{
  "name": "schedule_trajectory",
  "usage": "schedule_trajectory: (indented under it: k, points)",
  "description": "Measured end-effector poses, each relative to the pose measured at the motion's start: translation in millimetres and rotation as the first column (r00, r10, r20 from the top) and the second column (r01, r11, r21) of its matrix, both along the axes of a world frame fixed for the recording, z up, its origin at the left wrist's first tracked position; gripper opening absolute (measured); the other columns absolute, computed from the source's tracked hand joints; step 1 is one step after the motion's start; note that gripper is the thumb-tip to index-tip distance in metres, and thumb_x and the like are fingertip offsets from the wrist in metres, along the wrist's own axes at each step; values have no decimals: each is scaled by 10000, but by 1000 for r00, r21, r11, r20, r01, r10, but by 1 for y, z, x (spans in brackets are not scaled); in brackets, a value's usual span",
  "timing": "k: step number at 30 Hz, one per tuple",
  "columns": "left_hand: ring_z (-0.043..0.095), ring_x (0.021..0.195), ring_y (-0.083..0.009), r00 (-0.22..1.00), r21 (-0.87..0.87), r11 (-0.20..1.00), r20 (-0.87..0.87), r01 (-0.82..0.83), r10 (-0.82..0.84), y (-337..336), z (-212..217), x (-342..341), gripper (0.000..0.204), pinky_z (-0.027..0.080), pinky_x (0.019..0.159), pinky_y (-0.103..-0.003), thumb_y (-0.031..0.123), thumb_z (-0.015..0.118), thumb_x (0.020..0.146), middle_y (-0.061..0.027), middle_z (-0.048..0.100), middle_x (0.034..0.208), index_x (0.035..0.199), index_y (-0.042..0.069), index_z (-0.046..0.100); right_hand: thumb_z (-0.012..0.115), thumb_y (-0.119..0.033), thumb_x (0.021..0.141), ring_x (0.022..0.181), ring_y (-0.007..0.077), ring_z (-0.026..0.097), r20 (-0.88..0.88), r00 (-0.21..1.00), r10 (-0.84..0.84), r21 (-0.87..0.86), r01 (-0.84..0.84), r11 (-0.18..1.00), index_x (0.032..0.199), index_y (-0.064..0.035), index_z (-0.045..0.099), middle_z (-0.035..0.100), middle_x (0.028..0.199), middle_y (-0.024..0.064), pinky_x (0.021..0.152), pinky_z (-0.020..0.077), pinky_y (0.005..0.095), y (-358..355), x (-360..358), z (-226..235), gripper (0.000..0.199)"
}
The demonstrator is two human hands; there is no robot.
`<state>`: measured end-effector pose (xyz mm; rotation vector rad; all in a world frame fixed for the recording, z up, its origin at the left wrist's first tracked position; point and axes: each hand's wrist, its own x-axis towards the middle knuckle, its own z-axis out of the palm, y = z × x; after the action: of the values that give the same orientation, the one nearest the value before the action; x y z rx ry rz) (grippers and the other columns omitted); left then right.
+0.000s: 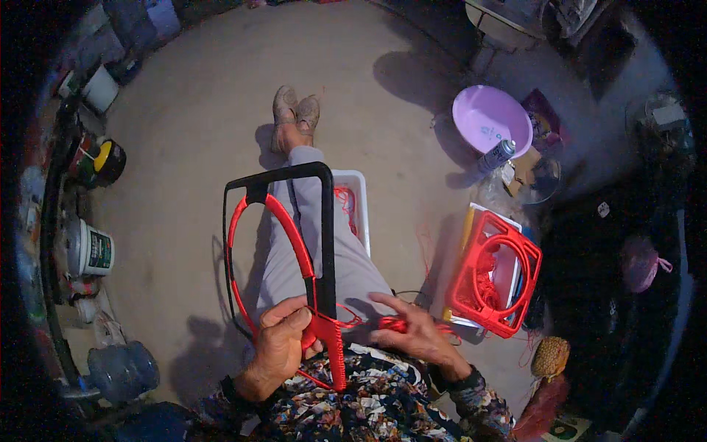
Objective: The recorder is wrapping a red cord around a black and red plastic hoop frame.
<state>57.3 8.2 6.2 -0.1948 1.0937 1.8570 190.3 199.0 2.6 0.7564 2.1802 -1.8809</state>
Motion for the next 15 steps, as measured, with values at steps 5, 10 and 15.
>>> schedule_trajectory:
  k: [5, 10, 15]
  points:
    - [591, 621, -163, 1000, 29, 1000, -31, 2, -1, -4, -1, -1, 283, 439, 470, -260, 175, 562, 873, -91, 647, 880, 1104, 12, 567, 635, -216, 846, 694, 61, 507, -12, 973, 232, -265, -227, 937, 993, -67, 618, 553, 721, -13, 614, 419, 221, -15, -10, -28, 210]
    - [589, 594, -165, 999, -41, 998, 1, -43, 43, -7, 5, 1, 299, 435, 461, -269, 181, 582, 864, -91, 647, 860, 1104, 4, 562, 558, -301, 881, 593, 73, 462, 124, 951, -284, -502, 307, 808, 805, -71, 578, 487, 647, -31, 540, 368, 195, 51, 76, -36, 243]
    - [577, 537, -159, 998, -19, 998, 12, 67, -67, -3, -8, 2, 312, 414, 428, -266, 172, 587, 873, -93, 635, 809, 1120, -12, 537, 541, -202, 862, 505, 97, 462, -405, 851, -335, 147, 422, 894, 765, -91, 563, 505, 616, -17, 460, 388, 226, 83, 185, -92, 148]
